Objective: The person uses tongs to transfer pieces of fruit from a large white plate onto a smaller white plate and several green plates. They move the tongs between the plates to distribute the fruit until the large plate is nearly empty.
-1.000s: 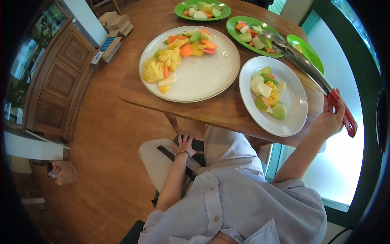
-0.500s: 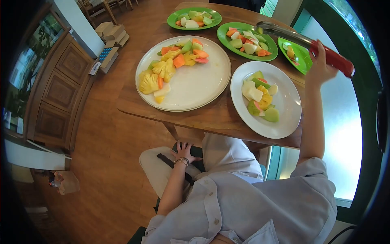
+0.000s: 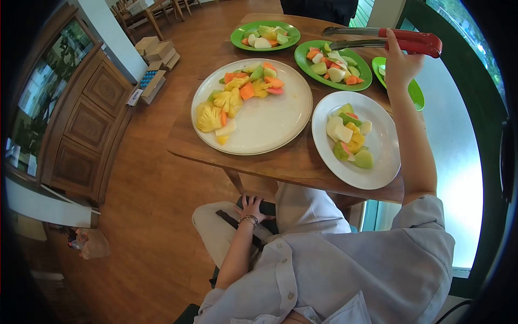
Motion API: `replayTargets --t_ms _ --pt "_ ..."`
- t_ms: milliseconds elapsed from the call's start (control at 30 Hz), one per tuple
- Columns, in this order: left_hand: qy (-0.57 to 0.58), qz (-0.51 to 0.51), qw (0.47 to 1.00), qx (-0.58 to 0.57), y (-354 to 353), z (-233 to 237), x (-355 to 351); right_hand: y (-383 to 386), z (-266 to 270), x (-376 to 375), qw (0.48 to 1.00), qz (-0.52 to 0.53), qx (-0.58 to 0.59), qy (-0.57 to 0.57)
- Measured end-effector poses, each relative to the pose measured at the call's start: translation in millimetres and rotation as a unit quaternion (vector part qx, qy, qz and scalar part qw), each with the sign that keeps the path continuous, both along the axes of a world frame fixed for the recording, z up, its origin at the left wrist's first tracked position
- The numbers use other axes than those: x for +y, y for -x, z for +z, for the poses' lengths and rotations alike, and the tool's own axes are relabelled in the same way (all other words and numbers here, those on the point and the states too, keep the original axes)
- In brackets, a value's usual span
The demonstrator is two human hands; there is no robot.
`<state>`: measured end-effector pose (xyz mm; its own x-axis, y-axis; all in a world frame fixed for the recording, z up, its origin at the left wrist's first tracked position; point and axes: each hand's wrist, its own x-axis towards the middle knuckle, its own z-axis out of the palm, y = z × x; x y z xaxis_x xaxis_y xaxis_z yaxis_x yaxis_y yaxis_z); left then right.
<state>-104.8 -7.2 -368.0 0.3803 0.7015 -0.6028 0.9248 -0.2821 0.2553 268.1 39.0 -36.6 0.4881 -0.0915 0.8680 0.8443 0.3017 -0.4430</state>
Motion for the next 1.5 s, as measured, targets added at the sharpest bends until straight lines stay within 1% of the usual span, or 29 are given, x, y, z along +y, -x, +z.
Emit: replayTargets --t_ms 100,167,200,233,300,333,433,467,567,600,700,733,767,833,867,900,967,1033,1067,1133,1233,1267,1300,1367,1400,1467,1500 --pt "-0.005 0.004 1.0 0.0 -0.3 1.3 -0.6 1.2 10.8 -6.8 1.0 0.007 -0.023 0.006" --pt "-0.005 0.007 1.0 -0.003 0.2 -0.1 -0.5 15.2 22.8 -19.6 0.999 0.033 0.02 0.023" --pt "-0.006 0.006 1.0 -0.007 0.5 -0.7 -0.5 25.5 29.7 -23.5 0.995 0.093 0.02 -0.017" --pt "-0.005 0.012 1.0 -0.007 0.5 0.3 -1.1 34.2 36.4 -27.8 0.995 0.1 0.02 -0.016" --pt "-0.002 0.01 1.0 -0.006 0.2 4.4 -0.8 49.4 50.1 -36.4 0.98 0.194 0.048 -0.025" --pt "-0.001 0.015 1.0 -0.005 0.1 4.3 -0.4 56.6 57.7 -41.7 0.971 0.232 0.057 -0.002" --pt "-0.007 0.012 1.0 -0.002 0.9 3.0 -1.3 69.5 67.7 -46.6 0.957 0.276 0.082 0.031" --pt "-0.007 0.008 1.0 0.0 1.0 3.0 -0.9 69.5 67.3 -47.3 0.951 0.295 0.073 0.06" --pt "-0.011 0.004 1.0 0.0 1.2 1.8 -1.5 80.8 65.4 -41.1 0.94 0.327 0.06 0.076" --pt "-0.013 0.003 1.0 -0.001 1.3 1.4 -1.3 82.2 64.4 -38.3 0.939 0.329 0.059 0.074" --pt "-0.017 0.0 1.0 0.001 1.6 0.9 -1.3 81.6 63.7 -23.6 0.923 0.357 0.02 0.14" --pt "-0.019 0.0 1.0 0.001 1.6 0.8 -1.5 81.0 67.6 -18.6 0.934 0.308 0.033 0.18" --pt "-0.018 -0.001 1.0 0.004 1.4 0.7 -1.6 88.7 71.7 -15.2 0.934 0.308 0.033 0.178" --pt "-0.019 -0.002 1.0 0.005 1.5 1.3 -1.3 115.3 80.8 -4.7 0.95 0.273 0.068 0.135" --pt "-0.017 -0.001 1.0 0.004 1.6 1.9 -1.4 129.7 83.4 -3.3 0.947 0.289 0.061 0.124" --pt "-0.015 0.0 1.0 0.003 1.4 2.9 -1.4 129.9 89.7 0.1 0.936 0.307 0.059 0.162" --pt "-0.014 -0.001 1.0 0.002 0.7 2.7 -1.1 129.4 94.6 23.3 0.939 0.294 0.063 0.167" --pt "-0.014 0.0 1.0 0.004 1.1 1.7 -0.3 139.6 93.6 33.0 0.932 0.311 0.017 0.185" --pt "-0.012 -0.002 1.0 0.004 1.1 1.1 0.1 137.1 94.3 46.1 0.924 0.322 0.005 0.206" --pt "-0.013 0.002 1.0 0.003 1.9 0.4 0.0 146.5 87.9 57.2 0.917 0.338 -0.013 0.213" --pt "-0.015 0.007 1.0 -0.012 3.3 0.0 -0.3 167.0 80.2 63.3 0.889 0.398 -0.009 0.229" --pt "-0.012 0.008 1.0 -0.013 3.3 -0.1 -0.2 173.6 78.4 62.2 0.869 0.434 -0.013 0.238" --pt "-0.009 0.008 1.0 -0.014 3.1 -0.2 -0.4 179.7 78.8 58.9 0.87 0.407 -0.019 0.277" --pt "-0.006 0.011 1.0 -0.014 2.7 0.5 -0.7 184.5 75.9 57.3 0.867 0.393 -0.106 0.287" --pt "-0.002 0.013 1.0 -0.015 2.9 0.7 -0.2 185.3 76.4 56.5 0.867 0.393 -0.106 0.286" --pt "-0.002 0.012 1.0 -0.014 3.4 0.8 -0.1 185.7 78.3 54.5 0.84 0.442 -0.076 0.304" --pt "-0.002 0.01 1.0 -0.013 3.0 0.6 -0.3 184.0 80.6 54.1 0.84 0.442 -0.076 0.305"
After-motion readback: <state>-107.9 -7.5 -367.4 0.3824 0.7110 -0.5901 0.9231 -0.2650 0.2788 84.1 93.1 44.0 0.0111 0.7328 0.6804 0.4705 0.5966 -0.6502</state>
